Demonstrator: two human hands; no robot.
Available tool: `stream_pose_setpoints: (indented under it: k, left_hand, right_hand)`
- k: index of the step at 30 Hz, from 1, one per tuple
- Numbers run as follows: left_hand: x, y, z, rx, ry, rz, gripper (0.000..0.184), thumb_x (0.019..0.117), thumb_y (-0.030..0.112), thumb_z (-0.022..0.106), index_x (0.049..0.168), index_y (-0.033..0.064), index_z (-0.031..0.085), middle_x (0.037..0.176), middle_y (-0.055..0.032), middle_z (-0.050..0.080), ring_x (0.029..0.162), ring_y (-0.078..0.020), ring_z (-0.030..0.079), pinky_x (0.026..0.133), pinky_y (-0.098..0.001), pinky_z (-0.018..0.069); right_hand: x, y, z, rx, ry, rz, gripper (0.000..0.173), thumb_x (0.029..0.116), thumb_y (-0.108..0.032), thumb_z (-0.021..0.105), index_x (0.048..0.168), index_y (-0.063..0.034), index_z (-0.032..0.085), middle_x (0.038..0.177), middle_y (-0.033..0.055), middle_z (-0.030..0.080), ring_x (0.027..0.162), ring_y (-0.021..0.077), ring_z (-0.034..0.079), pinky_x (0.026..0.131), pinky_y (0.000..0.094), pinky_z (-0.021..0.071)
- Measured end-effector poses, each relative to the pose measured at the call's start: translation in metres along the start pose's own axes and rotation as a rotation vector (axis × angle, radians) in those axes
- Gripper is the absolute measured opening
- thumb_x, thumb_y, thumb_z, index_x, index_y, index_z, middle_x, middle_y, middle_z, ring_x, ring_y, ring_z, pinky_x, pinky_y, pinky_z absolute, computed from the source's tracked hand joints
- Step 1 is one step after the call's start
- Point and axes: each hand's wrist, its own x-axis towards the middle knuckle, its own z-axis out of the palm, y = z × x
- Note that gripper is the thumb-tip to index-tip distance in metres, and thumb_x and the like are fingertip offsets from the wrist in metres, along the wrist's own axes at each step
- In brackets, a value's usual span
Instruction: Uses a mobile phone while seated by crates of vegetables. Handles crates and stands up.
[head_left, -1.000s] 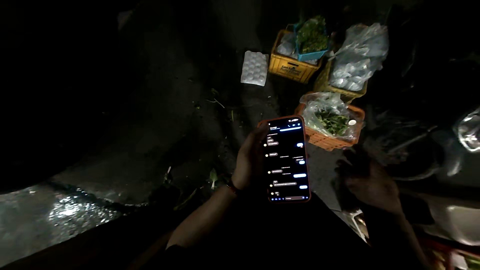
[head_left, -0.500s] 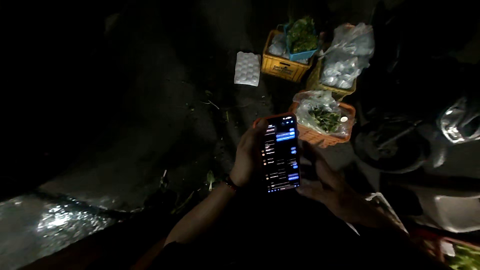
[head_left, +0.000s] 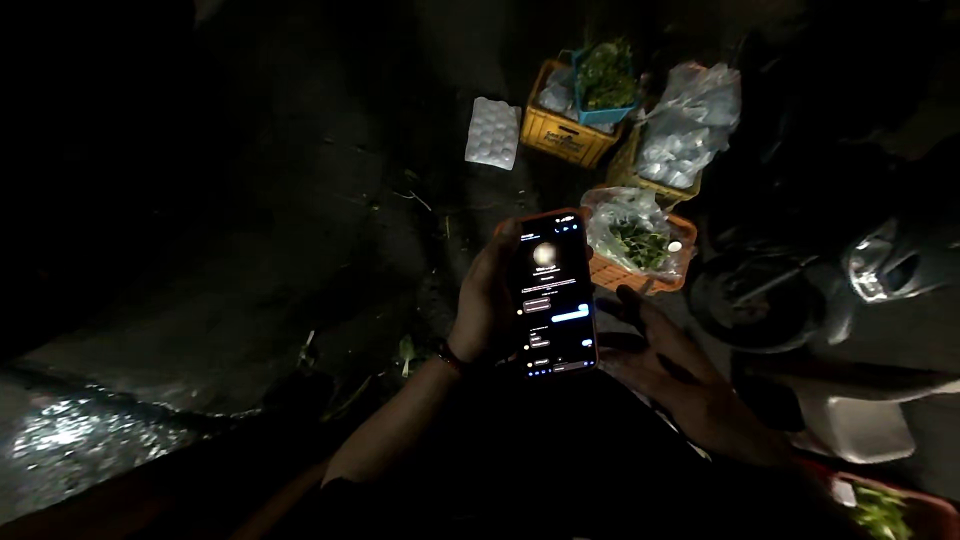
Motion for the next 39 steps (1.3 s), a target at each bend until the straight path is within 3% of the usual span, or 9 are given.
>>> stream_pose_setpoints:
  k: [8, 13, 21, 28, 34, 37, 39]
  left_hand:
    - [-0.005, -0.006, -0.008, -0.091, 0.001, -0.031, 0.047, 0.1093, 0.049, 0.027, 0.126, 0.0226, 0.062, 0.105, -0.0015, 0.073, 0.088, -0.0117, 0.072, 0.073, -0.032, 0.0623]
    - [-0.006, -0.017, -0.012, -0.096, 0.002, -0.043, 0.046, 0.1094, 0.045, 0.026, 0.123, 0.0237, 0.064, 0.1, 0.0021, 0.073, 0.082, -0.0068, 0.071, 0.067, -0.0275, 0.061]
    - [-0.006, -0.044, 0.016, -0.063, 0.003, -0.026, 0.046, 0.1091, 0.045, 0.025, 0.123, 0.0231, 0.064, 0.099, 0.0019, 0.072, 0.082, -0.0071, 0.07, 0.067, -0.0282, 0.0607]
    - [-0.007, -0.074, 0.08, -0.068, 0.108, -0.035, 0.038, 0.1077, 0.042, 0.031, 0.116, 0.0213, 0.063, 0.097, 0.0016, 0.072, 0.084, -0.0079, 0.071, 0.07, -0.0294, 0.0615]
    - [0.01, -0.127, 0.148, -0.037, 0.079, -0.039, 0.036, 0.1065, 0.037, 0.031, 0.117, 0.0208, 0.062, 0.099, 0.0009, 0.072, 0.087, -0.0092, 0.071, 0.074, -0.0305, 0.0617]
    - [0.024, -0.161, 0.182, -0.026, 0.027, -0.054, 0.038, 0.1051, 0.036, 0.032, 0.115, 0.0199, 0.066, 0.1, -0.0013, 0.073, 0.089, -0.0113, 0.072, 0.076, -0.0333, 0.0618]
    - [0.033, -0.181, 0.213, 0.011, 0.086, -0.068, 0.036, 0.1055, 0.029, 0.032, 0.111, 0.0175, 0.066, 0.098, -0.003, 0.073, 0.089, -0.0129, 0.072, 0.076, -0.0348, 0.0621]
  right_hand:
    - [-0.008, 0.013, 0.003, -0.037, 0.066, 0.039, 0.083, 0.0953, -0.025, 0.068, 0.16, -0.001, 0.022, 0.154, 0.0147, 0.046, 0.125, 0.0267, 0.063, 0.098, 0.0389, 0.06]
    - [-0.021, 0.023, 0.004, 0.036, 0.098, 0.078, 0.082, 0.0958, -0.024, 0.066, 0.16, -0.0009, 0.021, 0.153, 0.0154, 0.046, 0.122, 0.0255, 0.064, 0.096, 0.0394, 0.0606]
    - [-0.038, 0.027, -0.009, 0.073, 0.071, 0.002, 0.084, 0.096, -0.022, 0.068, 0.159, 0.0047, 0.019, 0.151, 0.0177, 0.046, 0.122, 0.0233, 0.064, 0.099, 0.0358, 0.0598]
    - [-0.075, 0.062, -0.08, 0.105, 0.109, -0.012, 0.09, 0.0927, -0.031, 0.072, 0.159, 0.0024, 0.02, 0.151, 0.0137, 0.049, 0.117, 0.023, 0.067, 0.091, 0.0379, 0.0624]
    - [-0.119, 0.107, -0.17, 0.108, 0.289, 0.187, 0.096, 0.0846, -0.029, 0.076, 0.16, -0.0031, 0.022, 0.151, 0.0134, 0.049, 0.112, 0.0204, 0.069, 0.086, 0.0356, 0.0622]
    - [-0.148, 0.136, -0.209, 0.165, 0.368, 0.226, 0.092, 0.0875, -0.028, 0.074, 0.161, -0.0048, 0.022, 0.152, 0.0138, 0.048, 0.115, 0.0226, 0.067, 0.089, 0.038, 0.0611]
    - [-0.169, 0.148, -0.227, 0.189, 0.464, 0.254, 0.084, 0.0925, -0.02, 0.07, 0.16, -0.0043, 0.024, 0.151, 0.0143, 0.05, 0.111, 0.022, 0.068, 0.088, 0.0377, 0.061]
